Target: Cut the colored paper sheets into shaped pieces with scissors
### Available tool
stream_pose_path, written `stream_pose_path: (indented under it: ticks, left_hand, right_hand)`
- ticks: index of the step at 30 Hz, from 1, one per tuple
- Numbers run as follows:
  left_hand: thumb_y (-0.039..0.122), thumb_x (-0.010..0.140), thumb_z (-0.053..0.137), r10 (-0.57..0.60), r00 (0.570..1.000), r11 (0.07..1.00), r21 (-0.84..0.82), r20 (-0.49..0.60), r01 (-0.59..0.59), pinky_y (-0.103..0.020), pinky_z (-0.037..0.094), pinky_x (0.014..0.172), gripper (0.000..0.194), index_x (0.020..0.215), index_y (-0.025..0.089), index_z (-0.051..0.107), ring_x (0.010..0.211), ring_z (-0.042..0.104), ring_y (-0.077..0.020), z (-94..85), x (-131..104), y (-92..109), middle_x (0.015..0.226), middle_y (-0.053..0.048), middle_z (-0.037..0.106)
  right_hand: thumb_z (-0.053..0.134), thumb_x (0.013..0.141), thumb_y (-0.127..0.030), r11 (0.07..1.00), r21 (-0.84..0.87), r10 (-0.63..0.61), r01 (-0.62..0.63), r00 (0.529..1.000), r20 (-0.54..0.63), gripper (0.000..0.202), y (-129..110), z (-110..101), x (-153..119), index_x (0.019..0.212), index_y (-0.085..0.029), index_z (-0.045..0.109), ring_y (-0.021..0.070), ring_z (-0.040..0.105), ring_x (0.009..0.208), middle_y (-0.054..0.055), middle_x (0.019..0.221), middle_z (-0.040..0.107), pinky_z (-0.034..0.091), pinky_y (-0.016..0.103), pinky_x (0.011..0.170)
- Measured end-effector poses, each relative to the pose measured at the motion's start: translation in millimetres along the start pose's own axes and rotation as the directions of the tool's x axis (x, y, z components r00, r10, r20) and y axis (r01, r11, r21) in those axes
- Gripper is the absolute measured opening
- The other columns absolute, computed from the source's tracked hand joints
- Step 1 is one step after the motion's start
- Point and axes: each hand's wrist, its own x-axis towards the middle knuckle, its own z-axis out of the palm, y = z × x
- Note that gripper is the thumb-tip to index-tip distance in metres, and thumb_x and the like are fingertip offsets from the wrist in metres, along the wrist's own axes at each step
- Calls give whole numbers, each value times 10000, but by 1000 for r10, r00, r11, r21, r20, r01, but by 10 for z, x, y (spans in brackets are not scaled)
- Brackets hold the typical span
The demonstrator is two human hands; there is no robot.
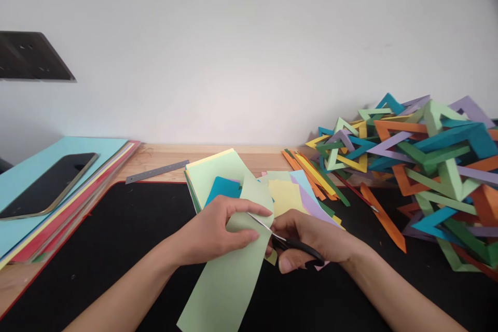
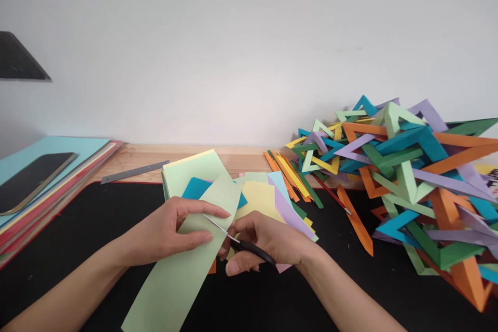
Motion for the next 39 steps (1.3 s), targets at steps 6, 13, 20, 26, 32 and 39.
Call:
stream_pose_path:
  ticks: [6,13,20,26,32,39]
  left_hand:
    - [174,794,585,-5,1000,1000,-24,9,5,-261,426,941,363,1149,212,646,1093,588,-199,-1,0,-4,1197,6,660]
    - [184,799,583,24,1000,1000,4,15,-24,-262,425,945,362,1156,214,640,1044,614,-179,10,5,-28,1190,7,665]
    - [192,797,588,41,999,999,29,18,-41,-241,445,901,368,1160,229,636,1033,616,-167,17,6,-67,1173,17,670]
    - [201,797,587,30,999,999,35,20,-30,-248,456,885,370,1162,225,637,986,636,-169,18,3,-60,1157,14,678]
    - [193,793,589,32,999,999,34,14,-33,-232,450,888,372,1160,228,638,1037,620,-169,13,3,-53,1177,22,670]
    - [209,797,594,37,999,999,26,20,-38,-227,455,871,372,1165,231,636,1024,622,-166,18,-3,-77,1174,21,671]
  right_hand:
    - [815,645,-324,1000,6,24,-24,1000,-2,352,-27,2,-6,880,-116,656,6,353,365,-79,515,502,289,124,347]
    - [815,645,-309,999,39,-4,2,999,43,348,-26,5,17,867,-113,632,7,381,428,-48,615,531,274,104,347]
    - [816,637,-338,1000,23,7,-8,999,47,388,18,-5,23,886,-109,627,21,385,471,-40,638,523,268,117,376]
    - [814,630,-371,999,-28,24,-24,1000,20,415,38,-13,20,897,-109,634,21,369,470,-33,673,527,242,131,370]
    - [826,606,-365,998,-11,55,-55,998,7,419,-23,2,13,881,-106,645,6,361,389,-53,587,525,248,116,326]
    - [824,607,-362,996,-12,87,-87,996,-16,395,-72,25,14,850,-103,651,5,376,361,-62,523,521,277,101,314]
